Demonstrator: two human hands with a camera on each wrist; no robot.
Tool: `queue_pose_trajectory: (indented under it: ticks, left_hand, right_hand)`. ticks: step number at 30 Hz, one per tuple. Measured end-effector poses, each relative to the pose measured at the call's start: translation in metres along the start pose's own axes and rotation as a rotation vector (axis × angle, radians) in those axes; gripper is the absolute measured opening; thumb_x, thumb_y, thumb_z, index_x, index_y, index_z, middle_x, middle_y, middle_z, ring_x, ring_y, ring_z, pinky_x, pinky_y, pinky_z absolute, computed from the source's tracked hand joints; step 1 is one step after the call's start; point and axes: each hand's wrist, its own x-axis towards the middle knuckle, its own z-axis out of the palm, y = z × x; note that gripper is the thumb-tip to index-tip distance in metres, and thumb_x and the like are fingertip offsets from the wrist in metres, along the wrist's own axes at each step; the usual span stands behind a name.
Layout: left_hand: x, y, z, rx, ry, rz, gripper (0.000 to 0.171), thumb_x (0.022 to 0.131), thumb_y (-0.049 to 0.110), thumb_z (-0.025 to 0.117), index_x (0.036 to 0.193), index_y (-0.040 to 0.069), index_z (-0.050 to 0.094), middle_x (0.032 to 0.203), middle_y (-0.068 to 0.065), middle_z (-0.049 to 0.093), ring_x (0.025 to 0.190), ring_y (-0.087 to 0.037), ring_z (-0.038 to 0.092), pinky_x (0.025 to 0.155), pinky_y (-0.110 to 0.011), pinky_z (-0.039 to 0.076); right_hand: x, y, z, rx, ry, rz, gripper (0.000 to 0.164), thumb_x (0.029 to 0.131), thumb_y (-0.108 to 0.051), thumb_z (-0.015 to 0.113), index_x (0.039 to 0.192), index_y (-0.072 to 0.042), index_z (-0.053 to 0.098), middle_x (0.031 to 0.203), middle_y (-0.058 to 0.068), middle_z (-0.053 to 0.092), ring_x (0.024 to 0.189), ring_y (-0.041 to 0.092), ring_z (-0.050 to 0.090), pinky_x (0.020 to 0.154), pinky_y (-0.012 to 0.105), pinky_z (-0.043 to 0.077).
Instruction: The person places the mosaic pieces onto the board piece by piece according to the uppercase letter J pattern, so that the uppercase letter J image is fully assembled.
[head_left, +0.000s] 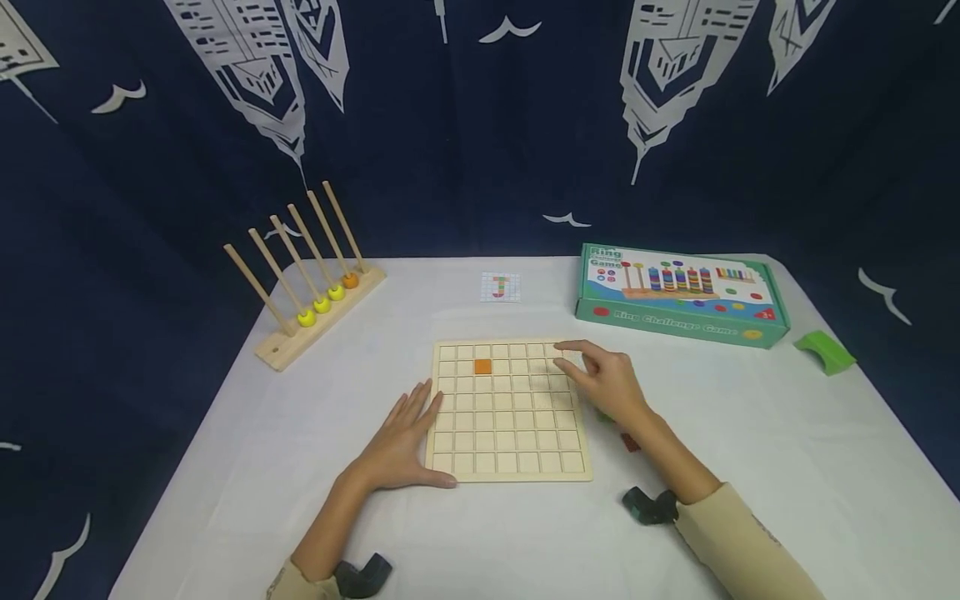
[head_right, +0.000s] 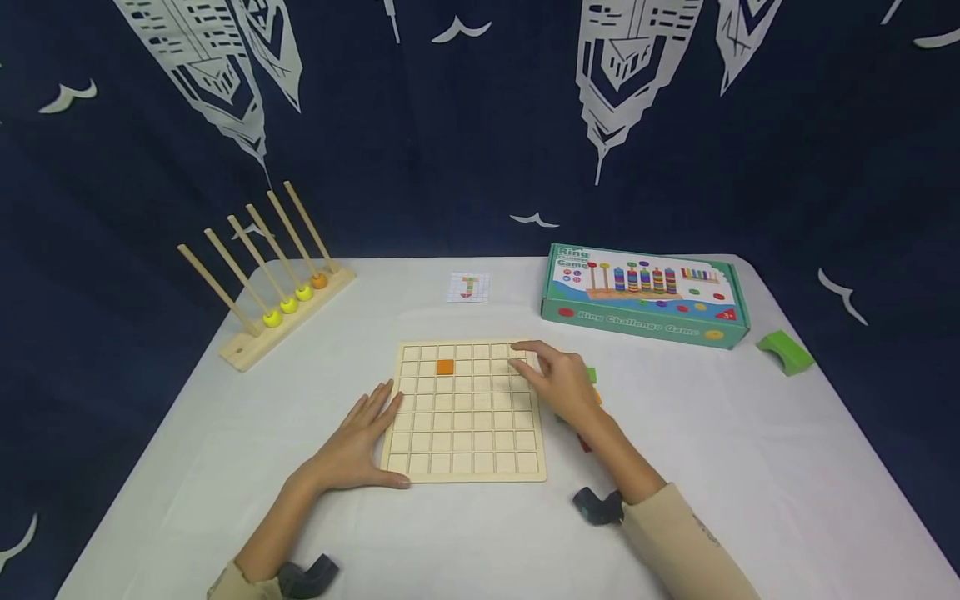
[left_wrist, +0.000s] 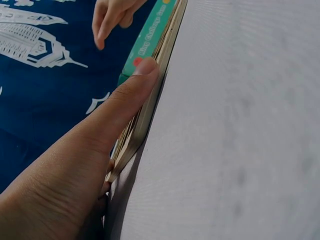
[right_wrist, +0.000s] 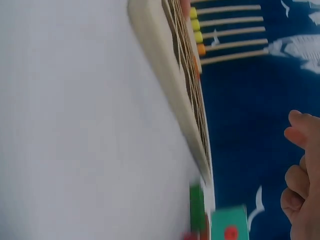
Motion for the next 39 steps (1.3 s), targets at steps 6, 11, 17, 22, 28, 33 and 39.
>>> queue_pose_trajectory:
  ticks: [6,11,17,22,28,33,39]
  left_hand:
    - [0.002,0.001,0.0,0.002,0.007,0.008,0.126,0.05,0.081,0.058,0.143,0.008,0.017,0.151,-0.013,0.004,0.138,-0.024,0.002,0.111,-0.041,0.005]
    - [0.002,0.001,0.001,0.003,0.01,0.013,0.126,0.05,0.082,0.058,0.143,0.007,0.017,0.15,-0.014,0.004,0.138,-0.026,0.003,0.11,-0.043,0.007]
    - [0.001,0.0,0.002,-0.003,0.02,0.013,0.127,0.049,0.082,0.059,0.143,0.007,0.018,0.15,-0.014,0.005,0.138,-0.026,0.003,0.11,-0.043,0.007]
    - [0.001,0.001,0.001,-0.001,0.019,0.012,0.127,0.049,0.082,0.059,0.143,0.008,0.018,0.15,-0.013,0.005,0.138,-0.026,0.004,0.11,-0.044,0.007]
    - [0.0,0.001,0.0,-0.008,0.019,0.008,0.127,0.048,0.081,0.06,0.143,0.007,0.018,0.15,-0.014,0.006,0.138,-0.025,0.004,0.111,-0.042,0.007]
    - [0.0,0.0,0.001,-0.003,0.02,0.011,0.127,0.049,0.081,0.059,0.143,0.007,0.017,0.15,-0.014,0.005,0.138,-0.024,0.003,0.111,-0.042,0.007]
    - [0.001,-0.001,0.001,-0.007,0.007,0.003,0.127,0.049,0.081,0.06,0.143,0.007,0.017,0.15,-0.013,0.004,0.138,-0.023,0.002,0.111,-0.041,0.006]
  right_hand:
    - [-0.009,0.028,-0.036,-0.043,0.097,0.083,0.027,0.077,-0.025,0.071,0.102,-0.018,0.067,0.047,-0.007,0.029,0.038,0.007,0.023,0.036,0.025,0.022]
    - [-0.016,0.047,-0.054,-0.082,0.138,0.169,0.029,0.077,-0.025,0.071,0.104,-0.016,0.067,0.048,-0.003,0.028,0.041,0.011,0.023,0.039,0.029,0.021]
    - [-0.026,0.07,-0.063,-0.134,0.02,0.256,0.03,0.079,-0.032,0.069,0.105,-0.017,0.067,0.048,0.0,0.03,0.043,0.014,0.026,0.039,0.028,0.021]
    - [-0.034,0.087,-0.064,-0.146,-0.148,0.308,0.034,0.079,-0.037,0.067,0.106,-0.018,0.066,0.047,0.0,0.032,0.041,0.016,0.029,0.039,0.026,0.024]
    - [-0.041,0.095,-0.061,-0.158,-0.247,0.295,0.036,0.079,-0.04,0.065,0.106,-0.016,0.066,0.046,-0.003,0.031,0.04,0.012,0.03,0.041,0.024,0.026]
    - [-0.041,0.097,-0.059,-0.168,-0.241,0.269,0.035,0.079,-0.039,0.065,0.105,-0.015,0.067,0.046,-0.003,0.031,0.04,0.012,0.029,0.041,0.024,0.025]
    - [-0.041,0.098,-0.058,-0.177,-0.24,0.276,0.033,0.079,-0.037,0.066,0.104,-0.016,0.067,0.047,-0.003,0.031,0.042,0.012,0.029,0.042,0.024,0.025]
